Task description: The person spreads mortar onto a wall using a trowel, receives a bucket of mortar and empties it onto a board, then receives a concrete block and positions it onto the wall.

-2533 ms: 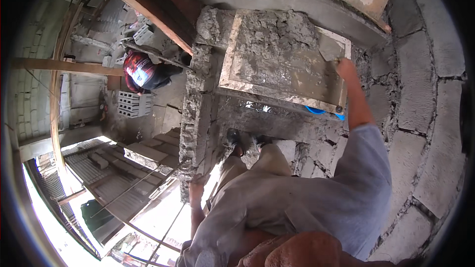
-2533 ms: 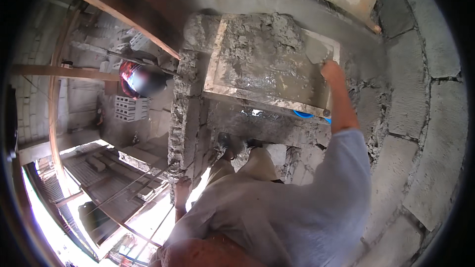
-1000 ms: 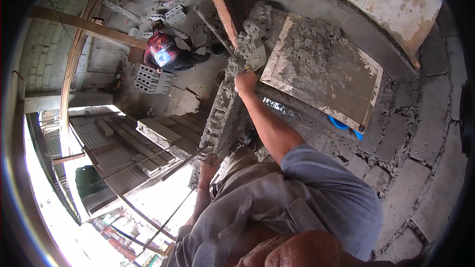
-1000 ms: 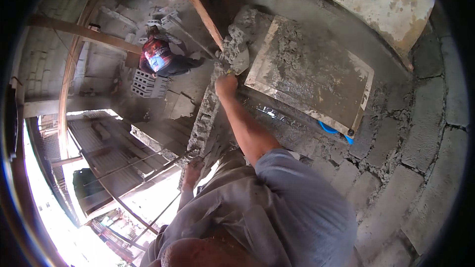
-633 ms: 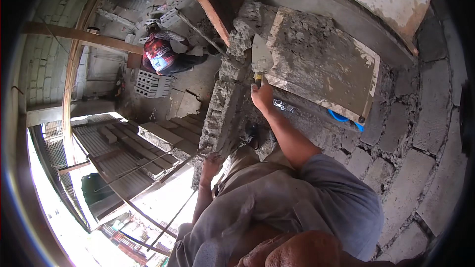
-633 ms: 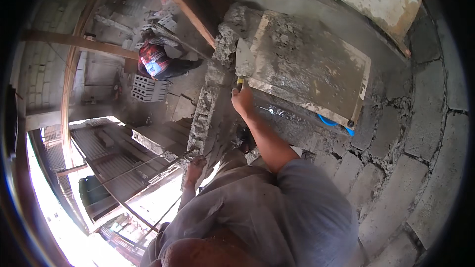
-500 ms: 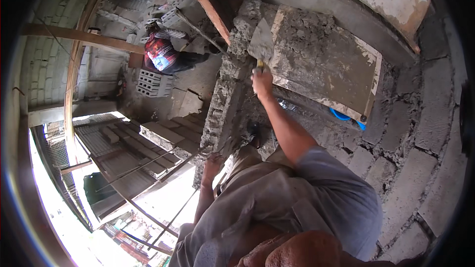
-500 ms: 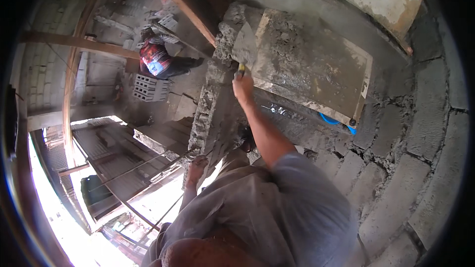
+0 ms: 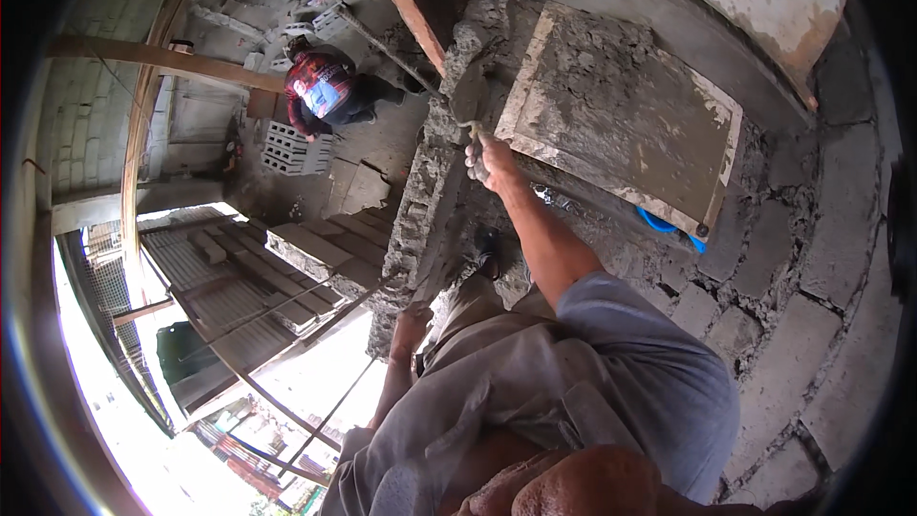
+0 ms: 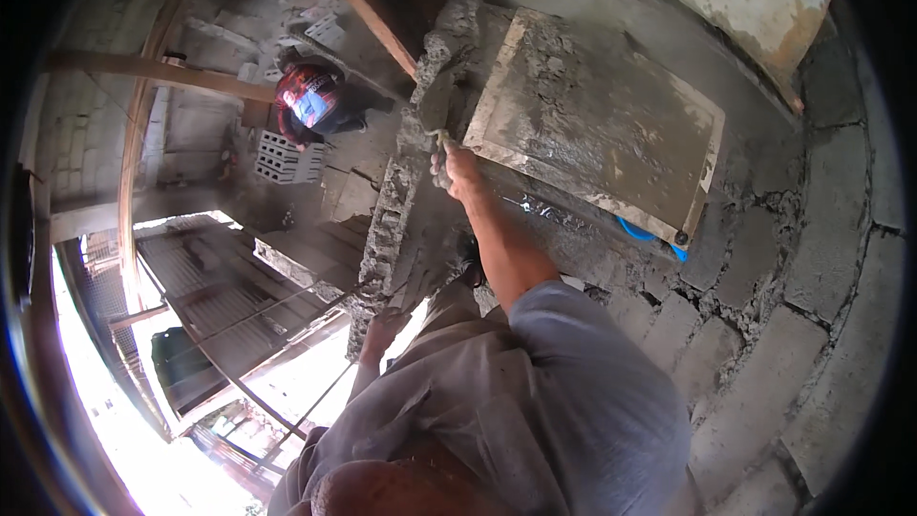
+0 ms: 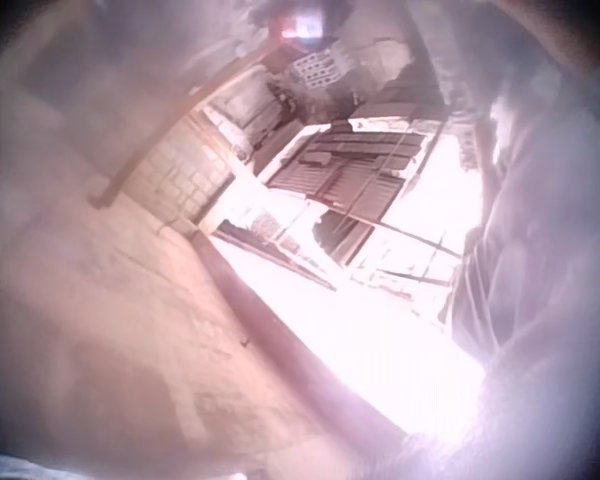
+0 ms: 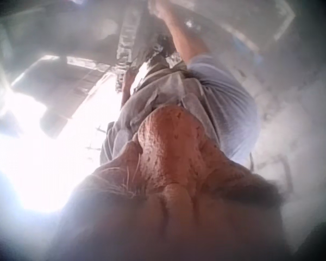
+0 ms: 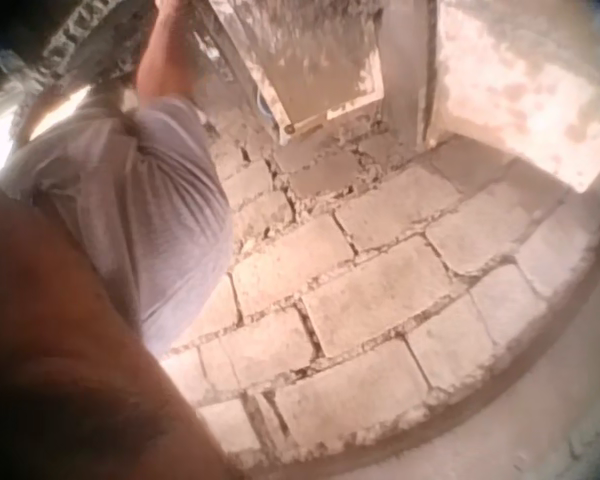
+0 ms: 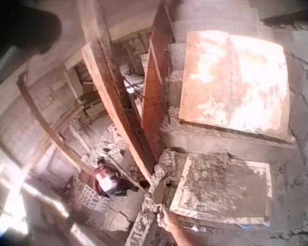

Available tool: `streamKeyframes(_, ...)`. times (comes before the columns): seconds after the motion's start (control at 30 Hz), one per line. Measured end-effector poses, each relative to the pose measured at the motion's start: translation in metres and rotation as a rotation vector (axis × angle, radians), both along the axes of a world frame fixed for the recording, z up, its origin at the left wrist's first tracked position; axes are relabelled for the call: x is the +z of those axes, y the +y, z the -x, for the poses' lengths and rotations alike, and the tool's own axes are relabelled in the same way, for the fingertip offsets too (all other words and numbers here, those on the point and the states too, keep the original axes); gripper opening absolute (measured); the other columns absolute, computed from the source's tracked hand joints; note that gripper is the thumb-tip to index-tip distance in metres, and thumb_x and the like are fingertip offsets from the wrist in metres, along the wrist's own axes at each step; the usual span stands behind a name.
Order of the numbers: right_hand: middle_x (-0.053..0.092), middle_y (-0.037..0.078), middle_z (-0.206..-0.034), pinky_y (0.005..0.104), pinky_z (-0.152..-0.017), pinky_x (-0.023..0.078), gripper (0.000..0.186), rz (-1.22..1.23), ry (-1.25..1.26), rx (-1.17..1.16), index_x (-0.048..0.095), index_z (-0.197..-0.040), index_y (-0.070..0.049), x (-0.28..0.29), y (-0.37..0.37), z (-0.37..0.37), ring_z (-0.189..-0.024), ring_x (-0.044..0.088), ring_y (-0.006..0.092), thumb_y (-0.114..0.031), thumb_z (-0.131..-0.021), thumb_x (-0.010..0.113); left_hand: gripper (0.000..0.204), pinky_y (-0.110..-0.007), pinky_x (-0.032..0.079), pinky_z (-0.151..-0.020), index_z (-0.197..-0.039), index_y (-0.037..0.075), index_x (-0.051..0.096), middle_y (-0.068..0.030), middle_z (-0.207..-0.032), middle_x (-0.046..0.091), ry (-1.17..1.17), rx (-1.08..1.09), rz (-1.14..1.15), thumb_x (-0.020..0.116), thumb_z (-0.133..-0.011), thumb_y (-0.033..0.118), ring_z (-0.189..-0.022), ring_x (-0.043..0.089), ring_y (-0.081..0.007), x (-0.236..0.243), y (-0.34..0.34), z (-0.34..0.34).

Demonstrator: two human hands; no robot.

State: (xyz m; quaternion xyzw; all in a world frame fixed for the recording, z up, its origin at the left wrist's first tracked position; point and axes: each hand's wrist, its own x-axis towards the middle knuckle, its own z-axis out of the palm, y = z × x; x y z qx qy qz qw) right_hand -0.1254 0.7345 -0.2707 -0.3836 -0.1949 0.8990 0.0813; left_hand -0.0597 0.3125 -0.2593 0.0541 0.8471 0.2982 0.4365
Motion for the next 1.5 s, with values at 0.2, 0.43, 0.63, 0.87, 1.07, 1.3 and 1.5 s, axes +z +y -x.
streamKeyframes(0.2, 0.057, 0.002, -0.065, 0.0301, -0.039, 0.04, 0.022, -0.139, -0.189, 0.202, 0.057, -0.094, -0.017, 0.02, -0.015, -0.027, -0.046, 0.052, 0.0133, -0.038, -0.097, 0.053, 0.039, -0.033, 0.052, -0.081, -0.12, 0.001, 0.062, -0.0166, -0.104, 0.071, 0.069, 0.008, -0.12, 0.064, -0.084, 0.018, -0.097, 0.067, -0.0203, -0.02, 0.01, 0.019)
streamKeyframes(0.43, 0.059, 0.004, -0.064, 0.0329, -0.044, 0.046, 0.015, -0.938, -0.281, 0.513, 0.06, -0.092, -0.005, 0.026, 0.053, -0.068, -0.049, 0.057, 0.0155, -0.018, -0.095, 0.053, 0.041, -0.03, 0.051, -0.081, -0.119, -0.002, 0.062, -0.0144, -0.106, 0.071, 0.056, 0.063, -0.014, 0.065, -0.085, 0.022, -0.095, 0.066, -0.0195, 0.017, 0.032, 0.034)
streamKeyframes(0.63, 0.059, 0.004, -0.067, 0.0285, -0.043, 0.044, 0.019, -0.237, -0.007, 0.367, 0.058, -0.09, -0.006, 0.08, 0.053, -0.05, -0.048, 0.054, 0.0139, -0.023, -0.09, 0.066, 0.043, -0.03, 0.049, -0.083, -0.113, -0.001, 0.064, -0.0156, -0.107, 0.068, 0.475, -0.425, -0.796, 0.069, -0.083, 0.03, -0.097, 0.065, -0.0192, -0.033, -0.029, 0.033)
streamKeyframes(0.87, 0.067, 0.019, -0.084, 0.0426, -0.058, 0.053, 0.025, -1.509, -0.561, 0.599, 0.059, -0.108, -0.003, 0.086, 0.141, -0.053, -0.068, 0.065, 0.0285, -0.023, -0.094, 0.054, 0.036, -0.032, 0.051, -0.085, -0.113, -0.003, 0.063, -0.0161, -0.103, 0.071, 0.032, 0.007, -0.053, 0.064, -0.086, 0.021, -0.094, 0.067, -0.0219, 0.0, 0.026, 0.023)
streamKeyframes(1.07, 0.068, 0.02, -0.097, 0.0477, -0.077, 0.054, 0.025, -2.04, -0.656, 0.791, 0.069, -0.1, -0.006, 0.096, 0.202, 0.006, -0.089, 0.067, 0.037, -0.014, -0.084, 0.052, 0.032, -0.032, 0.051, -0.086, -0.115, 0.005, 0.065, -0.0173, -0.109, 0.069, -0.015, 0.073, 0.076, 0.063, -0.087, 0.02, -0.102, 0.066, -0.0223, -0.019, 0.014, 0.038)
streamKeyframes(1.3, 0.069, 0.019, -0.098, 0.0473, -0.077, 0.055, 0.022, -2.093, -0.767, 0.763, 0.07, -0.093, -0.005, 0.087, 0.252, 0.046, -0.091, 0.067, 0.0365, -0.014, -0.081, 0.054, 0.029, -0.03, 0.05, -0.084, -0.114, 0.001, 0.063, -0.0162, -0.107, 0.068, -0.055, 0.104, 0.084, 0.062, -0.087, 0.014, -0.103, 0.064, -0.0199, -0.013, 0.001, 0.038)
streamKeyframes(1.5, 0.068, 0.017, -0.106, 0.0461, -0.083, 0.054, 0.025, -1.88, -0.87, 0.733, 0.071, -0.1, -0.004, 0.091, 0.253, 0.066, -0.098, 0.066, 0.0357, -0.01, -0.084, 0.053, 0.04, -0.031, 0.05, -0.087, -0.118, 0.001, 0.062, -0.0166, -0.112, 0.068, -0.031, 0.091, 0.002, 0.066, -0.086, 0.024, -0.104, 0.065, -0.0238, -0.037, -0.034, 0.018)
